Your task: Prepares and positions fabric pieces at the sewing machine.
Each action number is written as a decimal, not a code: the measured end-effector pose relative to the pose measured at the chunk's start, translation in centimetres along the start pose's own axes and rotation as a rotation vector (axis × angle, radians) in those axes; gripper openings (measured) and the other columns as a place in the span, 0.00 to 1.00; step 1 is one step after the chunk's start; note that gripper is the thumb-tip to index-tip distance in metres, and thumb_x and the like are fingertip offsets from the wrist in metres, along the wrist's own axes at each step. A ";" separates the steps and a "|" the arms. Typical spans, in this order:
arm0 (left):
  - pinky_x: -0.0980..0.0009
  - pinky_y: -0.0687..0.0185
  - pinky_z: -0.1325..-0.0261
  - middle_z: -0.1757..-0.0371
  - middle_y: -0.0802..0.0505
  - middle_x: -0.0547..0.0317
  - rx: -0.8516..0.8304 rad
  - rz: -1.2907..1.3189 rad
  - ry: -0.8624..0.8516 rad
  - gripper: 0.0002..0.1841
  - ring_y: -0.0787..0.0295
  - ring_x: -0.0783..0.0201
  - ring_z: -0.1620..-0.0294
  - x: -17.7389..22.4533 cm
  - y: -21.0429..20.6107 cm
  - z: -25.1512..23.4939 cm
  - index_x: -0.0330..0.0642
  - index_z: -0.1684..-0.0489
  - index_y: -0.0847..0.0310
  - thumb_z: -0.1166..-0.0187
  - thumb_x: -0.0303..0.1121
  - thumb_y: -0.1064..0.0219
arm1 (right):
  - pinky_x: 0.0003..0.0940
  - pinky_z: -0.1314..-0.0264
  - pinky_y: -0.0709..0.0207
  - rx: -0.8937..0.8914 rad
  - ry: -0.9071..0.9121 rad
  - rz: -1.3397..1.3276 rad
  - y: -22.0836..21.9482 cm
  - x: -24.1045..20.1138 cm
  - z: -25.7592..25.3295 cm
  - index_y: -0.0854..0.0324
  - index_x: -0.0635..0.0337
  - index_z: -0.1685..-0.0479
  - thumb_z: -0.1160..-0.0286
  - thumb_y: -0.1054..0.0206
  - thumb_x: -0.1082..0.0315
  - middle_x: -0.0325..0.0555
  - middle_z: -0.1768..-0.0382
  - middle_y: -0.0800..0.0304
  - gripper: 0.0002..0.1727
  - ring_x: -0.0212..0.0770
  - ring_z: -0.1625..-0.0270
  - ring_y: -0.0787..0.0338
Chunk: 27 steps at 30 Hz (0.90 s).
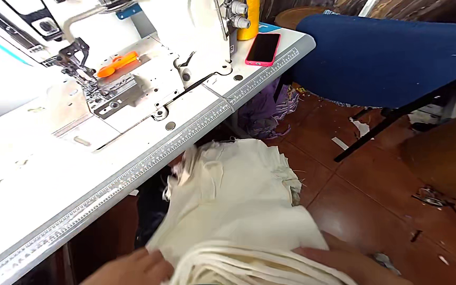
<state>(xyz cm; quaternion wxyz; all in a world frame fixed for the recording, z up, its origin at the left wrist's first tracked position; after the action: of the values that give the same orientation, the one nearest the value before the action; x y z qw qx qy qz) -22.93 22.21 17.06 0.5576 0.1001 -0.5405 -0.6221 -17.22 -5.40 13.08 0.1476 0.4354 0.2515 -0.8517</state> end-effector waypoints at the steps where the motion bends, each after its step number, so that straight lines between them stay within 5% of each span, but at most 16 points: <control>1: 0.35 0.14 0.53 0.50 0.10 0.28 -0.011 0.047 -0.016 0.22 0.10 0.27 0.51 1.3 -0.3 0.2 0.24 0.43 0.19 0.39 0.14 0.24 | 0.20 0.48 0.14 0.009 0.040 -0.035 0.5 -0.8 0.7 0.20 0.46 0.52 0.17 0.48 0.77 0.18 0.63 0.06 0.14 0.17 0.58 0.09; 4: 0.35 0.16 0.48 0.48 0.11 0.26 0.105 0.114 -0.015 0.26 0.11 0.28 0.47 3.9 2.1 1.1 0.23 0.37 0.23 0.35 0.25 0.22 | 0.19 0.48 0.14 0.039 0.194 -0.065 1.9 -4.2 2.0 0.16 0.38 0.53 0.16 0.46 0.74 0.18 0.59 0.04 0.16 0.17 0.55 0.08; 6: 0.35 0.15 0.45 0.45 0.10 0.29 0.231 0.100 0.034 0.30 0.09 0.33 0.46 3.2 4.8 1.0 0.26 0.32 0.23 0.35 0.29 0.21 | 0.20 0.52 0.13 0.110 0.296 -0.078 2.9 -6.8 0.3 0.17 0.42 0.57 0.14 0.50 0.70 0.25 0.62 0.05 0.15 0.19 0.58 0.08; 9: 0.60 0.08 0.61 0.59 0.06 0.61 0.620 -0.182 0.043 0.22 0.07 0.65 0.61 -0.6 10.0 -0.7 0.46 0.44 0.13 0.40 0.37 0.25 | 0.23 0.58 0.14 0.188 0.408 -0.150 3.8 -11.5 -5.4 0.17 0.47 0.58 0.06 0.64 0.59 0.32 0.65 0.08 0.25 0.25 0.62 0.09; 12: 0.49 0.11 0.48 0.50 0.06 0.48 0.852 -0.383 0.026 0.20 0.06 0.53 0.52 0.5 16.4 -1.4 0.35 0.40 0.14 0.33 0.28 0.30 | 0.24 0.59 0.12 0.122 0.561 -0.186 3.0 -17.5 -8.3 0.19 0.49 0.50 0.04 0.69 0.55 0.37 0.60 0.06 0.27 0.30 0.61 0.07; 15: 0.52 0.16 0.46 0.46 0.09 0.44 0.962 -0.505 0.043 0.24 0.10 0.53 0.48 2.2 18.2 0.3 0.34 0.30 0.20 0.26 0.35 0.38 | 0.21 0.59 0.13 0.004 0.709 -0.194 3.3 -19.5 -6.4 0.16 0.44 0.51 0.05 0.69 0.54 0.34 0.58 0.06 0.29 0.26 0.60 0.08; 18: 0.57 0.13 0.53 0.45 0.10 0.45 0.860 -0.506 0.061 0.27 0.10 0.53 0.51 3.6 13.4 0.8 0.34 0.28 0.21 0.27 0.36 0.38 | 0.26 0.52 0.09 0.007 0.636 -0.146 7.4 -14.3 -3.9 0.10 0.41 0.48 0.10 0.48 0.52 0.32 0.54 0.04 0.18 0.26 0.51 0.06; 21: 0.54 0.10 0.56 0.45 0.08 0.36 0.634 -0.347 0.012 0.18 0.06 0.43 0.52 4.9 6.6 -0.4 0.34 0.29 0.20 0.15 0.25 0.41 | 0.21 0.49 0.14 0.160 0.432 0.088 8.7 -9.1 -1.4 0.10 0.40 0.54 0.12 0.47 0.63 0.25 0.56 0.03 0.16 0.20 0.52 0.08; 24: 0.45 0.10 0.57 0.47 0.09 0.31 0.322 -0.004 -0.022 0.19 0.07 0.35 0.53 6.6 2.1 -1.5 0.29 0.31 0.19 0.20 0.19 0.38 | 0.16 0.55 0.17 0.312 0.044 0.147 7.3 -5.4 1.4 0.27 0.48 0.57 0.13 0.60 0.77 0.22 0.67 0.10 0.17 0.15 0.62 0.11; 27: 0.43 0.11 0.56 0.47 0.09 0.32 0.189 0.169 -0.039 0.20 0.08 0.34 0.52 6.8 -0.2 -1.9 0.29 0.30 0.20 0.22 0.18 0.37 | 0.18 0.53 0.15 0.120 0.018 0.053 8.4 -1.7 2.9 0.17 0.37 0.51 0.21 0.43 0.69 0.20 0.59 0.04 0.13 0.17 0.58 0.08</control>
<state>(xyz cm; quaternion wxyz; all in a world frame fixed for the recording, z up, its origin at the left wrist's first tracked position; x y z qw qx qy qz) -24.14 15.66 19.38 0.5855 0.0941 -0.6141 -0.5208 -14.26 -13.99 13.35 0.1415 0.4578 0.1896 -0.8570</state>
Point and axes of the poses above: each hand's wrist, its own z-axis away from the middle knuckle, its own y-axis out of the back of the hand, x = y × z, the point moved 7 cm from there along -z, towards the middle knuckle
